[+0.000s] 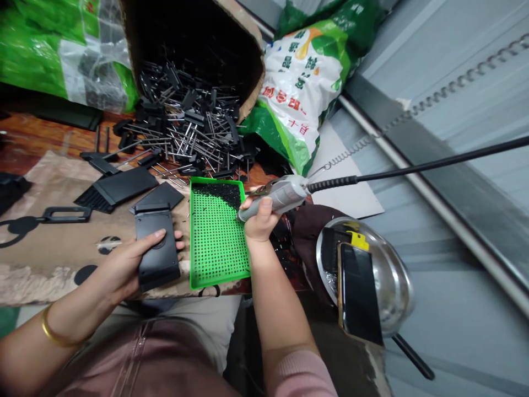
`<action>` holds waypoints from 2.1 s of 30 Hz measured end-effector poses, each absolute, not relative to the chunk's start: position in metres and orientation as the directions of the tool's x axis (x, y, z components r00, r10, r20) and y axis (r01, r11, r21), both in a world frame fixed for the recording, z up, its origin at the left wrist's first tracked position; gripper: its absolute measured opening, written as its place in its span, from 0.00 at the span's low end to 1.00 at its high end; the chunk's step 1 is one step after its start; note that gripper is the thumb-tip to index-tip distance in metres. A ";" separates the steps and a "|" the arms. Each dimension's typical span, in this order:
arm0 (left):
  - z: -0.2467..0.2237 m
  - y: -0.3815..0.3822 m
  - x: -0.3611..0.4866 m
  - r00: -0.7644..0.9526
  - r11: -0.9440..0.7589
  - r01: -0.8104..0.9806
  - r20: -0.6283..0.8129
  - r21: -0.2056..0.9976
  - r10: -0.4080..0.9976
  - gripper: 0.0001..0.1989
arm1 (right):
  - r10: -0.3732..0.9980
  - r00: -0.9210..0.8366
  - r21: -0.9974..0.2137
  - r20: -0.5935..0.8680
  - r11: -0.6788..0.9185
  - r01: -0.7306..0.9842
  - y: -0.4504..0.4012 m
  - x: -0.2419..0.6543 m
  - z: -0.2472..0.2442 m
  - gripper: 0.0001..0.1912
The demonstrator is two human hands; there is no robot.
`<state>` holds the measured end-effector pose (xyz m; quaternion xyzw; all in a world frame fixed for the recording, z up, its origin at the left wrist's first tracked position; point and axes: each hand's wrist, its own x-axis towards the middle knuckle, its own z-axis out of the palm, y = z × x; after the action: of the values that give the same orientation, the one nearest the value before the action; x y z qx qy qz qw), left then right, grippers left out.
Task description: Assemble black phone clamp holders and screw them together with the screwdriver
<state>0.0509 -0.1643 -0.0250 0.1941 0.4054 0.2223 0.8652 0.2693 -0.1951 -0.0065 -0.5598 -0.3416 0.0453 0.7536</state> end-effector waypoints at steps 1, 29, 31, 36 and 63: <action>-0.025 -0.164 0.051 0.571 0.826 -0.237 -0.614 0.511 0.544 0.09 | 0.447 0.769 -0.879 0.458 0.356 0.316 -0.195 0.269 -0.006 0.21; -0.032 -0.166 0.054 0.670 0.850 -0.367 -0.527 0.377 0.523 0.18 | 0.808 0.310 -0.809 0.501 0.564 -0.164 -0.222 0.146 0.035 0.24; -0.030 -0.166 0.055 0.662 0.847 -0.370 -0.530 0.382 0.529 0.17 | 0.805 0.341 -0.810 0.485 0.561 -0.173 -0.223 0.144 0.033 0.24; -0.025 -0.167 0.055 0.647 0.845 -0.370 -0.546 0.386 0.533 0.16 | 0.823 0.399 -0.838 0.405 0.509 -0.199 -0.224 0.137 0.035 0.22; -0.022 -0.174 0.064 0.537 0.784 -0.477 -0.575 0.397 0.618 0.12 | 0.865 0.260 -0.876 0.429 0.468 -0.114 -0.232 0.140 0.029 0.25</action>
<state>0.0638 -0.1739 -0.0221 0.0962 0.3646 0.3143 0.8712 0.1403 -0.2322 0.0289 -0.3780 -0.4970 0.3507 0.6979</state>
